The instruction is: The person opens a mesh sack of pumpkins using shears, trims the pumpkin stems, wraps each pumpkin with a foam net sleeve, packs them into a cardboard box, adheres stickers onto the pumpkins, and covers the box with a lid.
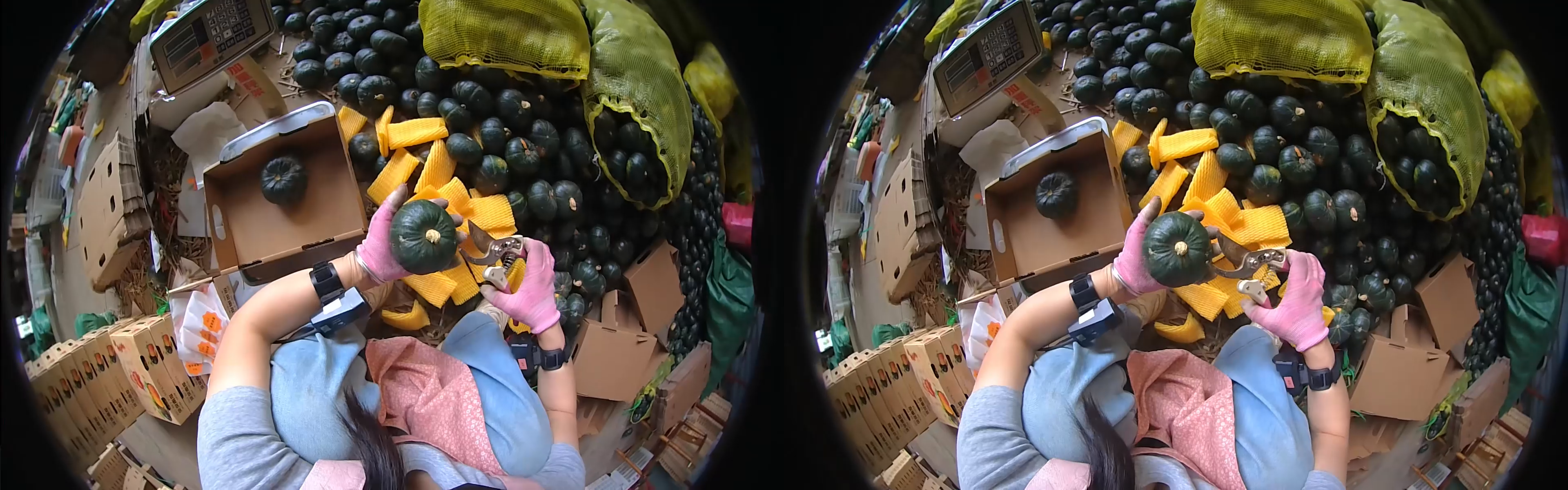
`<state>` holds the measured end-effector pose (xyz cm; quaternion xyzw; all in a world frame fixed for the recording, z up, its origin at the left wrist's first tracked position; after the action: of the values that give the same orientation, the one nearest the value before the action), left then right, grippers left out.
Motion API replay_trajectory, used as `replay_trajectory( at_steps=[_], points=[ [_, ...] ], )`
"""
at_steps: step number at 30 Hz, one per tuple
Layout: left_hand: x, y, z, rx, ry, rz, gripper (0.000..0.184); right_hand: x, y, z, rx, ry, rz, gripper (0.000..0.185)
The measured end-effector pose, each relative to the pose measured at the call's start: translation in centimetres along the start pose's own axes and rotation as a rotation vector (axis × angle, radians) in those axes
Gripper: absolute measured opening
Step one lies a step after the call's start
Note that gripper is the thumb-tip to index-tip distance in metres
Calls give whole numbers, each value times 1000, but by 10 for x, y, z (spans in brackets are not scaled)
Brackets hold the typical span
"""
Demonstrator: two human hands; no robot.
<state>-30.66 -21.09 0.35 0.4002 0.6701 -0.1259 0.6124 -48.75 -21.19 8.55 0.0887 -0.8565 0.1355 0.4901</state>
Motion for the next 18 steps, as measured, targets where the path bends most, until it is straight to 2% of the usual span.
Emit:
replay_trajectory(
  at_steps=[3,6,10,11,15,18],
  points=[
    [7,-1,-2,-16,-31,72,62,-3,1,-16,103,42,37,72],
    [10,0,-3,-61,-85,111,57,-17,2,-19,104,56,-50,72],
    [20,2,5,-110,-210,225,47,-40,1,-5,-37,127,-216,61],
    [17,2,2,-93,-219,239,47,-38,0,-6,-37,129,-211,55],
    [17,-5,-9,-65,-73,259,47,-41,-8,6,-1,172,-193,50],
    [8,-15,-12,-121,-40,234,48,-32,-15,5,88,209,13,49]
  ],
)
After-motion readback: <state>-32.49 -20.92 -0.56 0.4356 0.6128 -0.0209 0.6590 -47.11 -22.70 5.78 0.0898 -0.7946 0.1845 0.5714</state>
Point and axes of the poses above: each hand's wrist, its own y-axis away from the middle knuckle, its own x-axis out of the back of the hand, z = x × y, the point moved 7 cm from there along -y, towards the middle knuckle, and after that the axes turned 7 degrees about z, right-handed, at the moved point
